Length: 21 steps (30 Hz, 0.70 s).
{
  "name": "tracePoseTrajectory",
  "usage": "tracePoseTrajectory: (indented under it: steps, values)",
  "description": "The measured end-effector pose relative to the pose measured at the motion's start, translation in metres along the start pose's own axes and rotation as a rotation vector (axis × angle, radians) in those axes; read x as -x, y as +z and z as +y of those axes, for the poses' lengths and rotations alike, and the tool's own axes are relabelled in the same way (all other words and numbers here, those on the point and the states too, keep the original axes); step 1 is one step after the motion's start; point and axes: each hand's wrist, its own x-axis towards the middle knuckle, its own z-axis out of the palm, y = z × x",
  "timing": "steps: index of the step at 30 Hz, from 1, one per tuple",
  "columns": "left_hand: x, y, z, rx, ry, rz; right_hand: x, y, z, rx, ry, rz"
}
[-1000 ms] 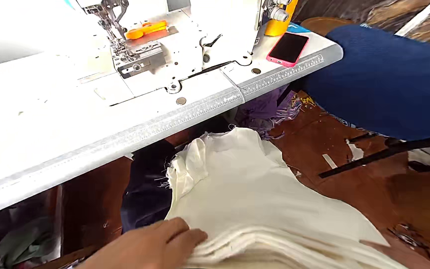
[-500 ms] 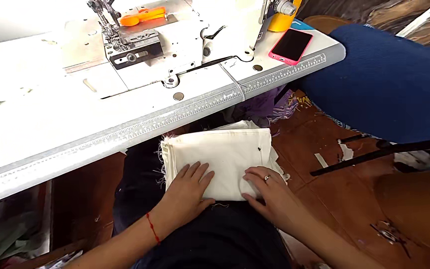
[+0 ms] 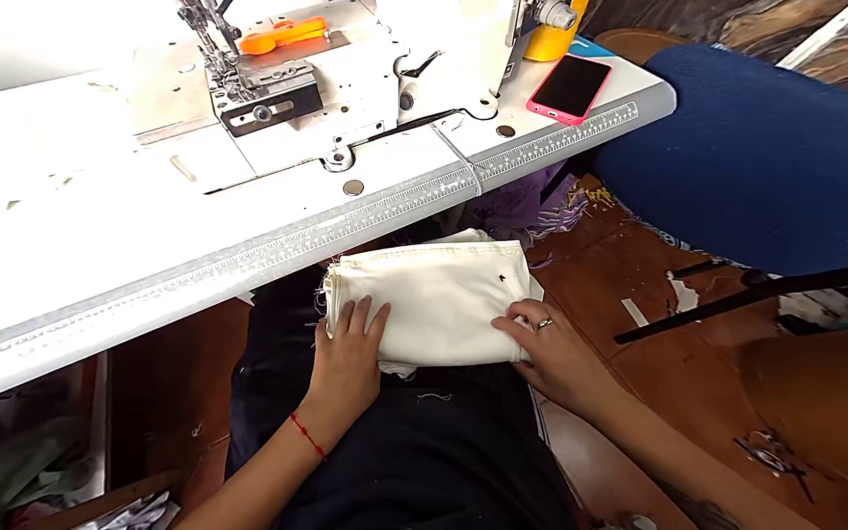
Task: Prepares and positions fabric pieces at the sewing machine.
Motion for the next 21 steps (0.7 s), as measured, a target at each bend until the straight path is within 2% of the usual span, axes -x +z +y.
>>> tracePoseTrajectory:
  steps: [4, 5, 7, 10, 14, 18, 21]
  values:
    - [-0.005, 0.017, 0.001, -0.029, 0.115, 0.288, -0.016, -0.009, -0.006, 0.063, 0.062, 0.037]
    - [-0.009, 0.020, 0.006, -0.027, 0.141, 0.297, -0.019, -0.007, -0.015, 0.114, 0.077, 0.037]
    - [-0.017, 0.020, 0.019, -0.006, 0.161, 0.201, -0.019, 0.005, -0.030, 0.176, 0.065, 0.005]
    - [-0.026, 0.017, 0.028, -0.030, 0.159, 0.087, -0.019, 0.023, -0.021, 0.209, 0.067, -0.041]
    - [-0.034, 0.015, 0.019, -0.026, 0.126, 0.266, -0.037, 0.005, -0.003, 0.165, 0.045, 0.044]
    - [-0.030, -0.039, 0.004, -0.009, 0.001, 0.216, -0.082, -0.047, -0.015, 0.134, -0.051, 0.054]
    - [-0.015, -0.096, -0.010, -0.042, 0.100, 0.361, -0.113, -0.102, -0.030, 0.101, -0.096, 0.099]
